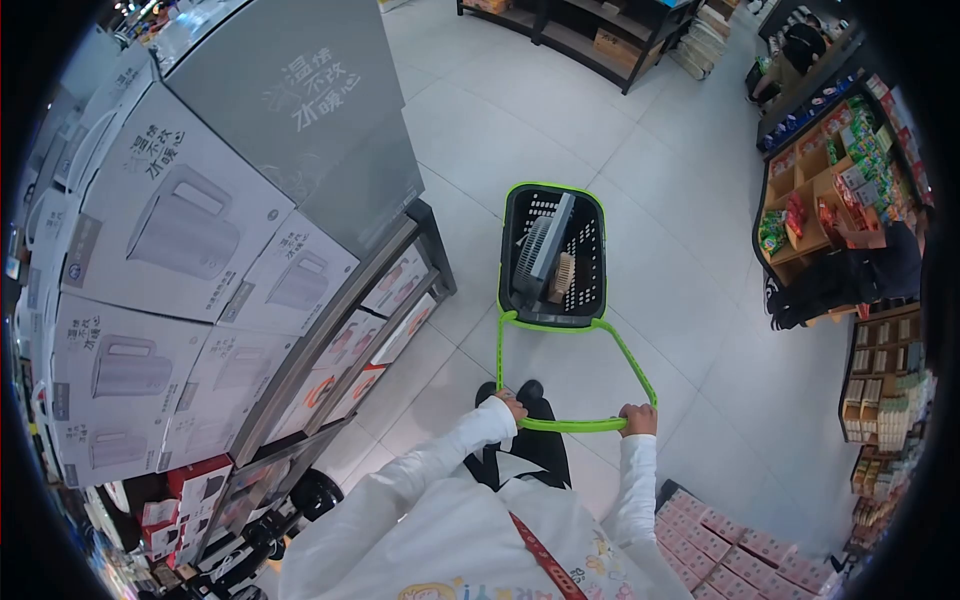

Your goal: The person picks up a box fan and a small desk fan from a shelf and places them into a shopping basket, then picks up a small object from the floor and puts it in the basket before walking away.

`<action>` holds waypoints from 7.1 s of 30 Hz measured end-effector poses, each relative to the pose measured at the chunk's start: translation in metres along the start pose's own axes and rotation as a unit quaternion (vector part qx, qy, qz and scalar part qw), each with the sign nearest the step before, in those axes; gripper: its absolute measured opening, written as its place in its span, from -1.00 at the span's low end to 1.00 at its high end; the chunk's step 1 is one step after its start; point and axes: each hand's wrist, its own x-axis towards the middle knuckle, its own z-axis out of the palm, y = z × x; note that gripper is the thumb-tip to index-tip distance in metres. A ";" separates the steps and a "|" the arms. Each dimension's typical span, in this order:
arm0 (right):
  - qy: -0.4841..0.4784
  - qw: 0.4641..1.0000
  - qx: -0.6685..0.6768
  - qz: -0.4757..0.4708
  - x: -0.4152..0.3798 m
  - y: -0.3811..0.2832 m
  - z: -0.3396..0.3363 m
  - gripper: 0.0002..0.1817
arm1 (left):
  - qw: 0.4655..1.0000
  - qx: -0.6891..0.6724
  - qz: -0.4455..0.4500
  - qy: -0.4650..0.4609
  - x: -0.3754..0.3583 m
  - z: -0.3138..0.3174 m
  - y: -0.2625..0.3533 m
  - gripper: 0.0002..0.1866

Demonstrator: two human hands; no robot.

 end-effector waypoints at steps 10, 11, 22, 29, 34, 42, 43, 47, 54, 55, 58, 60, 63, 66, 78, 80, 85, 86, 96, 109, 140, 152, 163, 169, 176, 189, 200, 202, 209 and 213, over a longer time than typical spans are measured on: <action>-0.011 0.999 0.007 -0.036 0.083 0.082 -0.016 -0.85 | 0.992 0.003 0.041 -0.120 0.101 -0.057 0.013 -0.65; -0.011 0.999 0.008 -0.039 0.092 0.092 -0.016 -0.85 | 0.992 0.003 0.038 -0.120 0.114 -0.061 0.014 -0.65; 0.122 0.988 0.053 -0.072 0.233 0.173 -0.052 -0.64 | 0.988 -0.004 0.025 -0.150 0.257 -0.113 0.008 -0.58; 0.130 0.990 0.019 -0.044 0.318 0.179 -0.067 -0.70 | 0.996 -0.032 -0.041 -0.070 0.316 -0.150 -0.018 -0.66; 0.061 0.991 0.028 -0.119 0.356 0.156 -0.080 -0.73 | 0.996 -0.054 -0.053 -0.041 0.332 -0.161 -0.040 -0.71; 0.032 0.986 0.000 -0.166 0.396 0.134 -0.082 -0.84 | 0.978 -0.108 -0.161 -0.076 0.329 -0.192 -0.083 -0.73; 0.028 0.985 -0.008 -0.168 0.402 0.128 -0.083 -0.86 | 0.978 -0.108 -0.165 -0.061 0.325 -0.195 -0.089 -0.72; 0.013 0.980 0.029 -0.197 0.422 0.108 -0.086 -0.87 | 0.976 -0.112 -0.181 -0.038 0.317 -0.201 -0.118 -0.76; -0.031 0.963 0.016 -0.268 0.451 0.041 -0.110 -0.93 | 0.967 -0.126 -0.216 0.041 0.276 -0.212 -0.175 -0.80; -0.031 0.962 0.012 -0.269 0.453 0.032 -0.110 -0.93 | 0.964 -0.115 -0.211 0.116 0.273 -0.202 -0.185 -0.82; -0.103 0.955 -0.016 -0.278 0.459 0.014 -0.096 -0.85 | 0.966 -0.115 -0.221 0.075 0.262 -0.213 -0.207 -0.82; -0.113 0.949 -0.019 -0.292 0.461 0.004 -0.091 -0.84 | 0.968 -0.083 -0.224 0.080 0.251 -0.212 -0.214 -0.85; -0.139 0.940 -0.020 -0.312 0.463 -0.013 -0.091 -0.81 | 0.969 -0.078 -0.229 0.055 0.236 -0.224 -0.219 -0.86; -0.153 0.933 -0.005 -0.325 0.461 -0.019 -0.091 -0.80 | 0.969 -0.075 -0.225 0.068 0.228 -0.221 -0.221 -0.87; -0.194 0.889 -0.014 -0.416 0.455 0.035 -0.124 -0.85 | 0.958 -0.150 -0.230 0.076 0.249 -0.205 -0.146 -0.84; -0.196 0.881 -0.015 -0.431 0.458 0.052 -0.135 -0.85 | 0.960 -0.155 -0.222 0.072 0.261 -0.199 -0.126 -0.83; -0.198 0.866 -0.013 -0.459 0.453 0.095 -0.157 -0.86 | 0.949 -0.206 -0.238 0.018 0.284 -0.218 -0.073 -0.76; -0.195 0.864 -0.026 -0.464 0.452 0.104 -0.160 -0.86 | 0.948 -0.215 -0.235 0.004 0.288 -0.221 -0.063 -0.74; -0.146 0.858 -0.033 -0.491 0.442 0.174 -0.181 -0.93 | 0.921 -0.279 -0.270 0.029 0.327 -0.228 0.014 -0.74; -0.129 0.858 -0.022 -0.496 0.433 0.224 -0.186 -0.90 | 0.911 -0.281 -0.287 0.096 0.360 -0.215 0.057 -0.76; -0.122 0.812 -0.014 -0.571 0.465 0.241 -0.150 -0.89 | 0.920 -0.237 -0.308 0.046 0.387 -0.204 0.044 -0.77; -0.064 0.827 -0.054 -0.556 0.557 0.262 -0.172 -0.94 | 0.891 -0.339 -0.280 0.111 0.453 -0.259 0.026 -0.67; -0.054 0.824 -0.056 -0.562 0.599 0.239 -0.205 -0.88 | 0.886 -0.422 -0.184 0.056 0.468 -0.290 0.002 -0.72; -0.077 0.825 -0.057 -0.558 0.586 0.250 -0.200 -0.89 | 0.893 -0.422 -0.156 0.010 0.472 -0.283 0.009 -0.70; -0.115 0.840 -0.063 -0.527 0.570 0.269 -0.188 -0.88 | 0.899 -0.411 -0.150 -0.007 0.479 -0.265 0.022 -0.67; -0.340 0.818 -0.241 -0.397 0.571 0.272 -0.197 -0.86 | 0.902 -0.401 -0.159 0.017 0.488 -0.262 0.034 -0.69; -0.330 0.812 -0.301 -0.375 0.568 0.283 -0.189 -0.85 | 0.909 -0.398 -0.126 -0.001 0.507 -0.247 0.037 -0.71; -0.336 0.808 -0.320 -0.362 0.569 0.284 -0.186 -0.85 | 0.909 -0.396 -0.127 -0.005 0.510 -0.246 0.037 -0.71; -0.325 0.819 -0.311 -0.357 0.570 0.296 -0.179 -0.87 | 0.915 -0.386 -0.121 0.015 0.526 -0.230 0.043 -0.69; -0.313 0.821 -0.313 -0.361 0.574 0.300 -0.170 -0.89 | 0.916 -0.376 -0.137 0.016 0.528 -0.229 0.044 -0.69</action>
